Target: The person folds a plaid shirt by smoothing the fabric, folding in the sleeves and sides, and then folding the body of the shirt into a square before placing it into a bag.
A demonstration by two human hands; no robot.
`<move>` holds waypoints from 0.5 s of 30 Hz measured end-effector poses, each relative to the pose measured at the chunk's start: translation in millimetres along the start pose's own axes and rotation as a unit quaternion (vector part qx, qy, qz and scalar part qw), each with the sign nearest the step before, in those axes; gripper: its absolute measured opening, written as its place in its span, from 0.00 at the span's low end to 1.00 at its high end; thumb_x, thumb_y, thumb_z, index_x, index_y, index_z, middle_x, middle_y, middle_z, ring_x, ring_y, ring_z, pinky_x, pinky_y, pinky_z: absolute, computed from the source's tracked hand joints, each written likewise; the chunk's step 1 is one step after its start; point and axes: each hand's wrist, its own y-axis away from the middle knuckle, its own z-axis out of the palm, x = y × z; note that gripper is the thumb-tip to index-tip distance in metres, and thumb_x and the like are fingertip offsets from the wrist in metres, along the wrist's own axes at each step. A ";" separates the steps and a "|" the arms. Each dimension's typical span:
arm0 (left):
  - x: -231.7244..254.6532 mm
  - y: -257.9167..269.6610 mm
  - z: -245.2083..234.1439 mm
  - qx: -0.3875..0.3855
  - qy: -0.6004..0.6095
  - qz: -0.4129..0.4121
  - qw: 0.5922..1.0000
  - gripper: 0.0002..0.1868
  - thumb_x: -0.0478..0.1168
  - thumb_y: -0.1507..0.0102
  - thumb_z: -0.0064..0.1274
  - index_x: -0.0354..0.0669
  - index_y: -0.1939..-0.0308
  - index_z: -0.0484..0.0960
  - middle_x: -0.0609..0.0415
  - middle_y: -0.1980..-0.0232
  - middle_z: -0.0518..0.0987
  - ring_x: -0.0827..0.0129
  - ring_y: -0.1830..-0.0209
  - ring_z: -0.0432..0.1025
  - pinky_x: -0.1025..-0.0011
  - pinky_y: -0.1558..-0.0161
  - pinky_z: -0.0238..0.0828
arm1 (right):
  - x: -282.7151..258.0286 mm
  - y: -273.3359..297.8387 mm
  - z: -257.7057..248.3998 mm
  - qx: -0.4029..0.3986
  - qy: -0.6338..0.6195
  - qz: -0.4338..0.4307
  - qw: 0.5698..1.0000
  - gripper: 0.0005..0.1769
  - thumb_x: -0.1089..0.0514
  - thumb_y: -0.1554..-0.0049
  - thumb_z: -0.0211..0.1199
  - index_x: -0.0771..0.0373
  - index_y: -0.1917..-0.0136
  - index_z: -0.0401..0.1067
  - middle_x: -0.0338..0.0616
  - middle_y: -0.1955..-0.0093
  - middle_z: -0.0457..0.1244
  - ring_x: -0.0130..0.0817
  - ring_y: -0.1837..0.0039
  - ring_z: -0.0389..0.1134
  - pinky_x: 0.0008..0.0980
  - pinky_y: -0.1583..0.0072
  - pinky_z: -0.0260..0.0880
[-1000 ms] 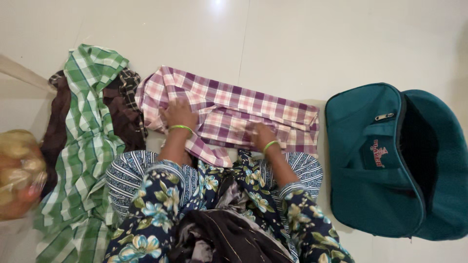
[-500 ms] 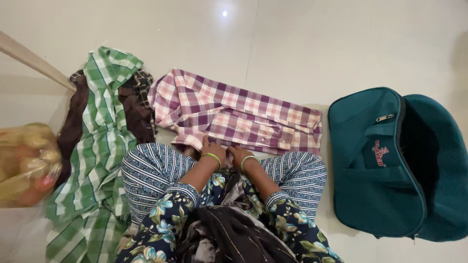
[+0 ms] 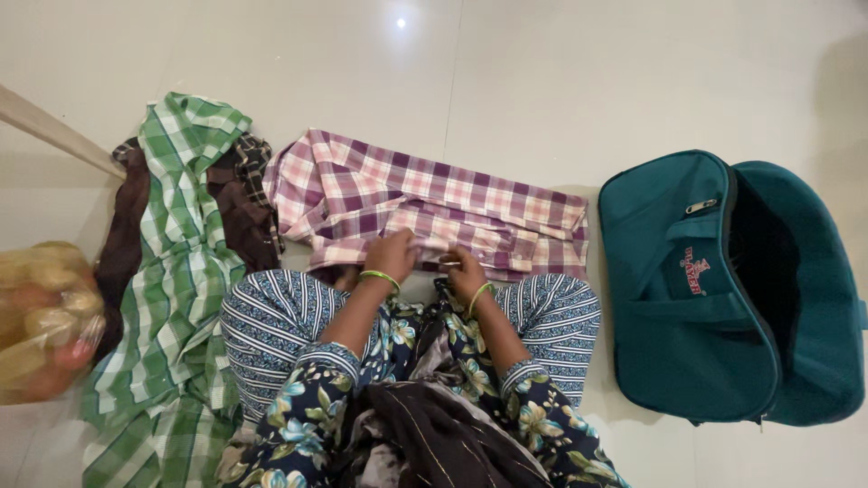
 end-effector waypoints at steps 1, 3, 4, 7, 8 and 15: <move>1.9 -1.1 -4.1 -0.012 0.097 -0.059 0.993 0.11 0.44 0.33 0.53 0.47 0.49 0.79 0.46 0.58 0.86 0.56 0.58 0.81 0.59 0.54 0.77 | 2.4 -2.3 -4.0 -0.006 -0.072 0.023 0.997 0.27 0.70 0.46 0.59 0.60 0.33 0.71 0.47 0.42 0.69 0.36 0.44 0.70 0.33 0.44 0.71; -7.5 -9.3 -7.2 0.102 0.183 0.057 0.976 0.11 0.41 0.35 0.58 0.40 0.52 0.80 0.46 0.59 0.84 0.60 0.61 0.78 0.64 0.57 0.74 | 3.3 -3.0 -8.3 -0.009 -0.162 0.046 0.986 0.26 0.70 0.45 0.60 0.62 0.33 0.70 0.45 0.41 0.68 0.33 0.45 0.70 0.31 0.46 0.72; -13.2 -14.1 -5.0 0.157 0.223 0.114 0.955 0.12 0.40 0.36 0.61 0.36 0.53 0.80 0.46 0.59 0.83 0.62 0.62 0.77 0.66 0.58 0.73 | 3.4 -0.3 -8.3 -0.006 -0.180 0.048 0.983 0.26 0.69 0.45 0.58 0.62 0.33 0.69 0.45 0.41 0.68 0.32 0.45 0.71 0.29 0.45 0.72; -20.1 -25.7 5.3 0.098 0.431 0.142 0.886 0.10 0.38 0.33 0.57 0.37 0.51 0.80 0.56 0.59 0.82 0.77 0.61 0.74 0.75 0.59 0.74 | -2.9 4.8 -7.9 -0.008 -0.189 0.036 0.981 0.24 0.68 0.44 0.59 0.64 0.33 0.69 0.45 0.41 0.68 0.29 0.44 0.70 0.27 0.44 0.71; -19.9 -26.5 6.8 0.074 0.478 0.136 0.865 0.10 0.38 0.32 0.56 0.37 0.49 0.80 0.58 0.59 0.81 0.79 0.63 0.72 0.77 0.61 0.71 | -7.5 6.1 -7.9 -0.010 -0.184 0.029 0.982 0.24 0.67 0.43 0.59 0.64 0.33 0.69 0.45 0.41 0.68 0.28 0.44 0.69 0.27 0.44 0.70; -8.5 -14.3 -3.9 0.026 0.603 0.118 0.789 0.07 0.38 0.29 0.54 0.39 0.50 0.79 0.66 0.64 0.75 0.85 0.69 0.63 0.83 0.67 0.60 | -67.5 44.7 -10.5 0.015 -0.213 0.063 0.975 0.19 0.63 0.39 0.58 0.64 0.35 0.70 0.43 0.43 0.70 0.31 0.42 0.71 0.31 0.41 0.73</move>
